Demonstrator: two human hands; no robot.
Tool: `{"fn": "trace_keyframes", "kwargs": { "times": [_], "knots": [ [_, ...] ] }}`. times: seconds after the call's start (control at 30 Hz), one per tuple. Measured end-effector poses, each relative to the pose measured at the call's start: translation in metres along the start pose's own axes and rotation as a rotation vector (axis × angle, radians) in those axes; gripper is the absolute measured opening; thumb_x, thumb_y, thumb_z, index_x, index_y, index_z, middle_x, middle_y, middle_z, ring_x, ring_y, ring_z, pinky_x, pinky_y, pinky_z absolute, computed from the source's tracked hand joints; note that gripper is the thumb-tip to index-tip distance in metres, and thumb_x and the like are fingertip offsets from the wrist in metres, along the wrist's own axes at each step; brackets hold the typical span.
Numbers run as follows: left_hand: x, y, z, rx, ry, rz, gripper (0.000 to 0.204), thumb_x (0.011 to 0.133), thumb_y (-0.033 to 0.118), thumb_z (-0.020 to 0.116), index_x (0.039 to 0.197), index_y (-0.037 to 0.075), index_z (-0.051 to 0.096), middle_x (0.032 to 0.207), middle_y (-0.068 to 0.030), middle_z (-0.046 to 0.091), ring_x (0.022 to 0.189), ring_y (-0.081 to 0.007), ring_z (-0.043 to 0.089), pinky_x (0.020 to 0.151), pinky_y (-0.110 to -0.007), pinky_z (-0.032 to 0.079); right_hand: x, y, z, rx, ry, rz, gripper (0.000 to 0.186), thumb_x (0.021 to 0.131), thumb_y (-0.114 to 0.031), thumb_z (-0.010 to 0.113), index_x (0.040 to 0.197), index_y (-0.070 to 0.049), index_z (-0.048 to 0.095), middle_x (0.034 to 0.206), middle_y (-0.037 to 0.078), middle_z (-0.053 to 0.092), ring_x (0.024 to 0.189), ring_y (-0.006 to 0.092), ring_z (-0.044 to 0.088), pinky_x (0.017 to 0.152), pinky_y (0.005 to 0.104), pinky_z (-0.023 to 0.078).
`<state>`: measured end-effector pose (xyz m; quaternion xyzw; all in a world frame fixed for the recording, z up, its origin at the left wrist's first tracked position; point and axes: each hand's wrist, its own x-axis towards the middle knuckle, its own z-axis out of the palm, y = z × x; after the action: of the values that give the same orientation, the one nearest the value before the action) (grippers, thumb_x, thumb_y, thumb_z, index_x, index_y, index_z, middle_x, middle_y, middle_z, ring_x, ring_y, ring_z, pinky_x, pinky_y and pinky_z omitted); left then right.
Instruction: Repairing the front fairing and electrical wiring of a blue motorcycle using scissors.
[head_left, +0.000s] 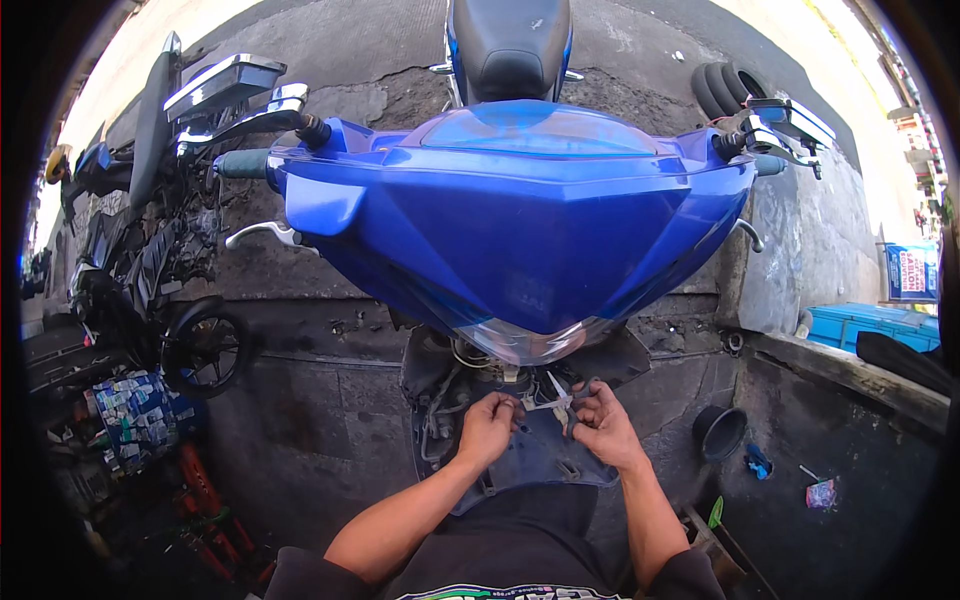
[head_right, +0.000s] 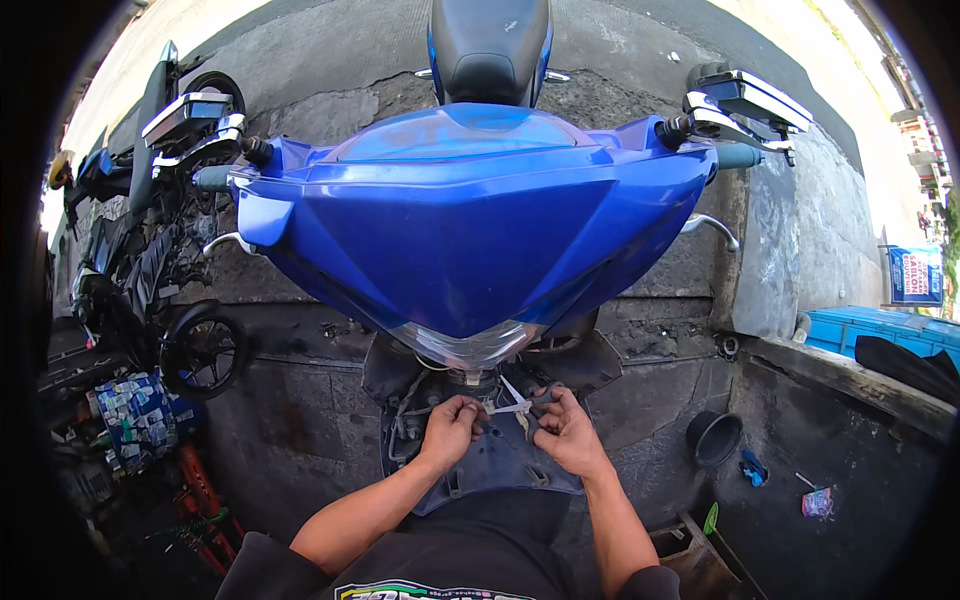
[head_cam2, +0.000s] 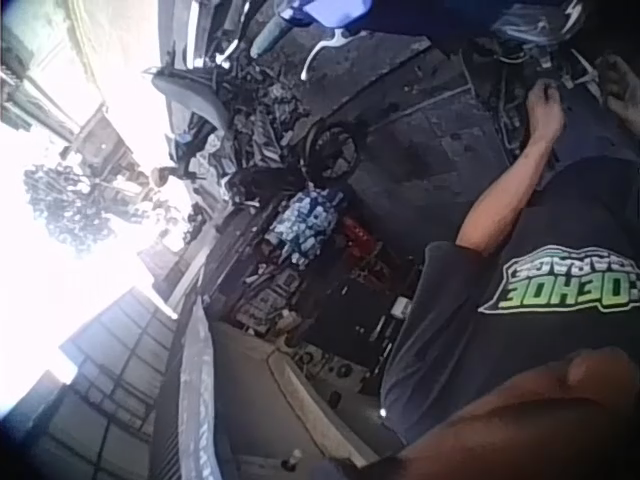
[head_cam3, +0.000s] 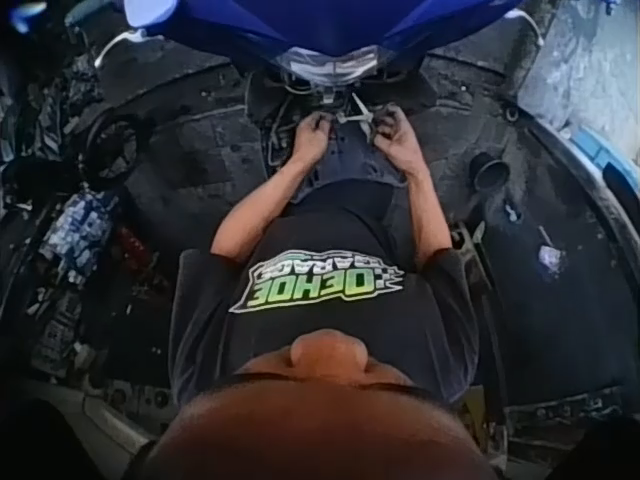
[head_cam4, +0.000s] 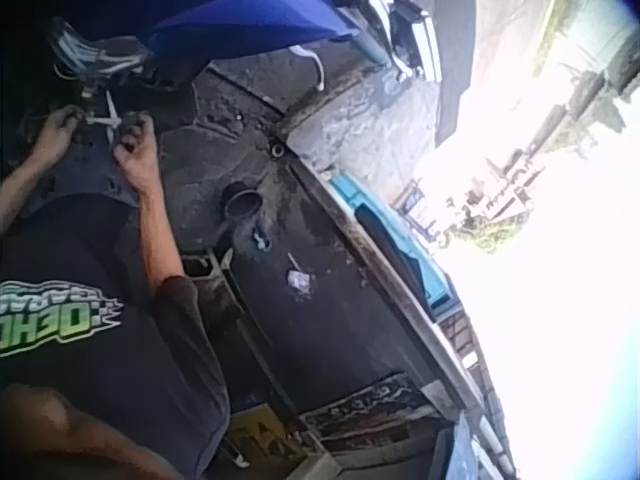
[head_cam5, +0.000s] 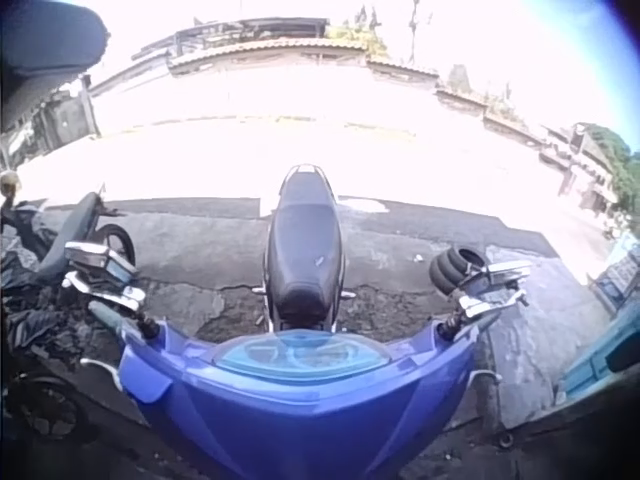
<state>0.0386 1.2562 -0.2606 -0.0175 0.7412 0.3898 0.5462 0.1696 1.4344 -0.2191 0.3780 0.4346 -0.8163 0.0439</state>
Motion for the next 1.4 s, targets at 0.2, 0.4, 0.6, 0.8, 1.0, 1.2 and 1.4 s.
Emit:
{"fn": "trace_keyframes", "kwargs": {
  "times": [0.2,0.4,0.6,0.8,1.0,1.2,1.4],
  "knots": [
    [-0.022,0.010,0.025,-0.480,0.056,0.202,0.023,0.094,0.008,0.062,0.115,0.000,0.058,0.079,-0.0024,0.064,0.067,-0.0088,0.058,0.063,-0.026,0.050,-0.007,0.015,0.000,-0.149,0.025,-0.015,0.056,0.075,0.012,0.063,0.126,0.000,0.042,0.115,0.011,0.058,0.084,0.0081,0.055,0.071,0.0234,0.047],
    [-0.029,0.001,0.019,0.003,0.039,0.208,0.029,0.091,0.005,0.066,0.117,-0.002,0.056,0.084,-0.0057,0.066,0.071,-0.0076,0.059,0.066,-0.025,0.049,-0.002,0.007,0.011,-0.142,0.300,-0.091,0.054,0.078,0.000,0.075,0.120,0.005,0.041,0.099,0.010,0.066,0.071,0.0092,0.061,0.063,0.0230,0.052],
    [-0.036,-0.007,0.023,0.171,0.150,0.392,0.034,0.086,0.011,0.072,0.114,-0.001,0.057,0.084,-0.0166,0.069,0.071,-0.0319,0.069,0.063,-0.039,0.053,-0.004,0.004,0.058,-0.656,0.350,-0.018,0.056,0.078,-0.010,0.073,0.119,0.010,0.041,0.097,0.021,0.072,0.078,0.0265,0.073,0.067,0.0327,0.056],
    [-0.035,-0.006,0.021,0.176,0.109,0.390,0.032,0.085,0.009,0.072,0.112,0.000,0.057,0.089,-0.0180,0.070,0.078,-0.0341,0.071,0.066,-0.040,0.055,0.010,0.024,0.056,-0.692,0.352,0.027,0.072,0.076,-0.012,0.074,0.131,0.015,0.036,0.099,0.023,0.071,0.084,0.0277,0.073,0.072,0.0345,0.056],
    [-0.021,-0.008,0.011,0.192,0.032,0.506,0.033,0.084,0.004,0.065,0.116,-0.002,0.058,0.095,-0.0185,0.070,0.083,-0.0293,0.070,0.075,-0.039,0.056,0.021,0.040,0.044,-0.236,0.419,0.077,0.073,0.078,-0.006,0.075,0.134,0.018,0.034,0.089,0.017,0.069,0.081,0.0134,0.064,0.069,0.0242,0.050],
    [0.012,-0.016,0.021,1.267,0.209,0.356,0.039,0.088,0.014,0.053,0.122,-0.003,0.059,0.127,-0.0231,0.059,0.113,-0.0378,0.055,0.093,-0.044,0.047,0.015,0.020,0.045,-0.261,0.411,0.181,0.073,0.078,-0.003,0.074,0.133,0.017,0.031,0.090,0.016,0.067,0.077,0.0119,0.062,0.064,0.0222,0.048],
    [0.091,-0.045,0.031,1.518,0.198,0.418,0.043,0.095,0.022,0.044,0.132,0.003,0.057,0.137,-0.0128,0.057,0.134,-0.0330,0.044,0.109,-0.046,0.033,0.018,0.019,0.044,-0.150,0.384,0.151,0.075,0.079,-0.001,0.072,0.136,0.017,0.027,0.085,0.016,0.067,0.068,0.0121,0.061,0.056,0.0235,0.046]
  ]
}}
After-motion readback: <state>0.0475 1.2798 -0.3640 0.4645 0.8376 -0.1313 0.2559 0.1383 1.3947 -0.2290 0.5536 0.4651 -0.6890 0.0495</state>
